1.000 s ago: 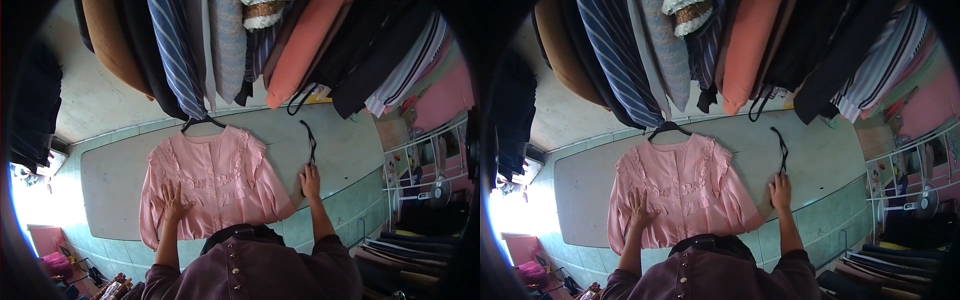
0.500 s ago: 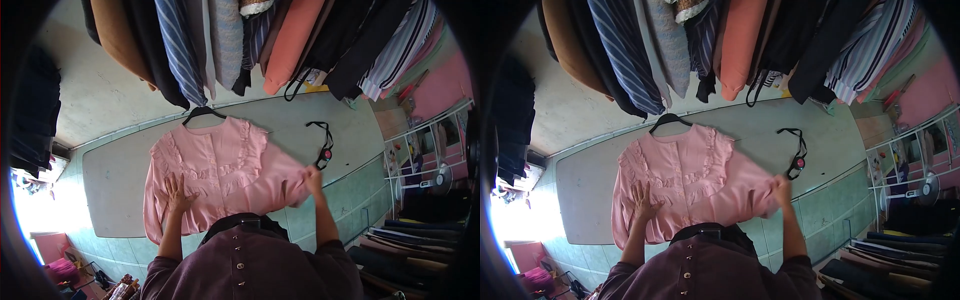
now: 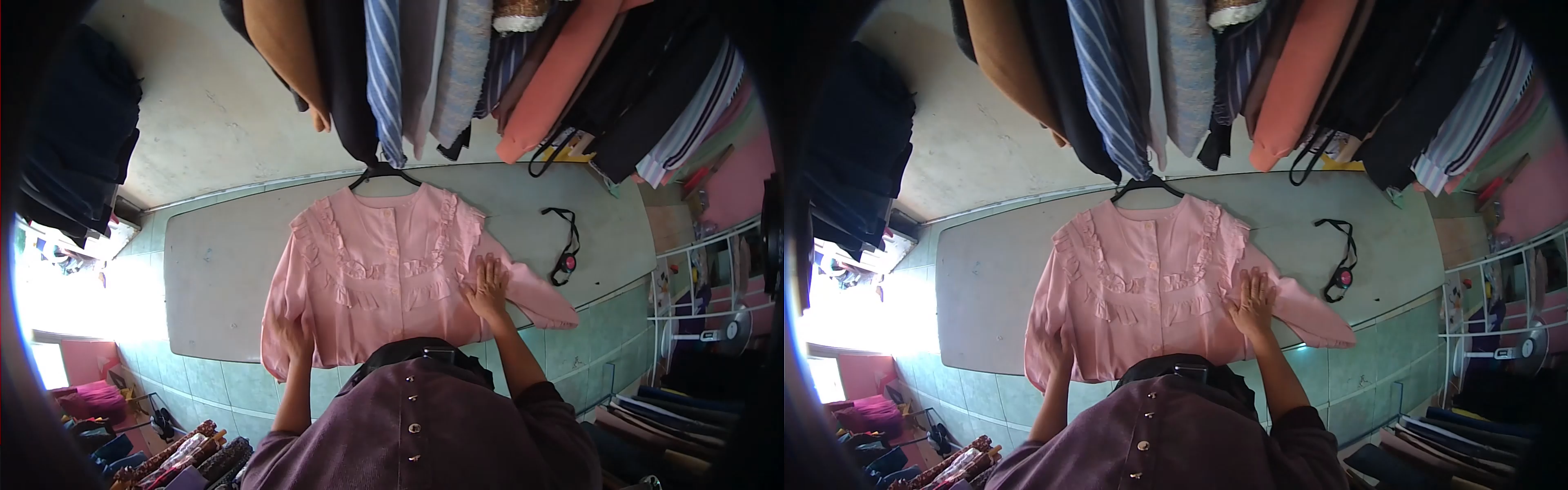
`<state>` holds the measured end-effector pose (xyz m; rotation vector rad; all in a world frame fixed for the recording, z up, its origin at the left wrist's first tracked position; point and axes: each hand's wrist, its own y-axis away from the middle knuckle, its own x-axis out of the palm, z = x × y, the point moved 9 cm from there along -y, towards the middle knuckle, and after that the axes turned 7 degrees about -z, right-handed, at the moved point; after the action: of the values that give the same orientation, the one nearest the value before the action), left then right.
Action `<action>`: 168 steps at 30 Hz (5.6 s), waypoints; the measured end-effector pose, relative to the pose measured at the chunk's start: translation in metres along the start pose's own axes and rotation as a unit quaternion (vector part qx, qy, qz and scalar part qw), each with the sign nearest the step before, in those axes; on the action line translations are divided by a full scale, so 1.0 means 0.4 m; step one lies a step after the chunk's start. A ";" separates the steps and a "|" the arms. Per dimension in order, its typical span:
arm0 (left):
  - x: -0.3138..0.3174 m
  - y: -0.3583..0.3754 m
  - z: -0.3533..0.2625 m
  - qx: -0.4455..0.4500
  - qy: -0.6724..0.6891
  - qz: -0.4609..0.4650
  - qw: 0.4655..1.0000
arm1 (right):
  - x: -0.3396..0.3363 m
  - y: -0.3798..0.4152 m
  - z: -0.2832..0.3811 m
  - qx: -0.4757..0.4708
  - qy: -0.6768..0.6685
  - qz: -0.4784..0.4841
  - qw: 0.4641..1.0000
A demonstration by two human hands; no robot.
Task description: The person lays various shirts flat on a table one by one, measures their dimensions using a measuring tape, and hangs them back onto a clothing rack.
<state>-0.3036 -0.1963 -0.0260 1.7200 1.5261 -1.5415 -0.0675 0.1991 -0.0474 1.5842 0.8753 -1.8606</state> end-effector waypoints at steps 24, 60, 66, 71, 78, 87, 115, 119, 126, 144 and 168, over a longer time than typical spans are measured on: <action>-0.073 0.043 -0.018 -0.121 0.016 0.100 0.987 | -0.022 0.002 -0.015 -0.032 -0.020 -0.017 0.999; -0.059 0.069 0.152 -0.125 0.178 0.263 0.940 | -0.211 0.164 -0.189 0.174 -0.199 -0.135 0.955; -0.079 -0.182 0.092 -0.030 0.018 -0.017 0.999 | -0.231 0.000 -0.129 0.080 0.048 -0.310 0.946; 0.010 -0.243 0.074 0.110 -0.073 0.058 0.989 | -0.059 -0.113 -0.181 0.075 -0.104 -0.005 0.992; 0.048 -0.356 0.016 0.046 0.037 0.239 0.969 | -0.060 -0.120 -0.113 0.307 -0.592 0.330 0.668; 0.081 -0.386 0.167 -0.039 -0.002 0.329 0.943 | 0.108 -0.150 -0.378 0.397 -0.622 0.309 0.600; 0.135 -0.427 0.129 -0.179 0.260 0.136 0.939 | -0.031 -0.314 -0.333 0.189 -0.462 -0.004 0.866; 0.117 -0.408 0.058 0.021 0.103 0.042 0.994 | -0.060 -0.300 -0.254 0.051 -0.054 -0.128 0.989; 0.092 -0.390 0.009 -0.032 -0.030 0.046 0.998 | -0.167 -0.211 -0.157 0.181 -0.036 -0.248 0.951; 0.145 -0.331 -0.063 0.049 -0.057 0.067 0.995 | -0.058 -0.252 -0.231 0.124 -0.098 -0.014 0.987; 0.126 -0.213 -0.112 0.053 -0.119 0.044 0.990 | -0.050 -0.131 -0.121 0.059 0.047 -0.069 0.995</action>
<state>-0.3658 -0.1070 -0.0236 1.5684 1.2548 -1.7399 -0.0728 0.2698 -0.0258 1.7346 0.9518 -1.9792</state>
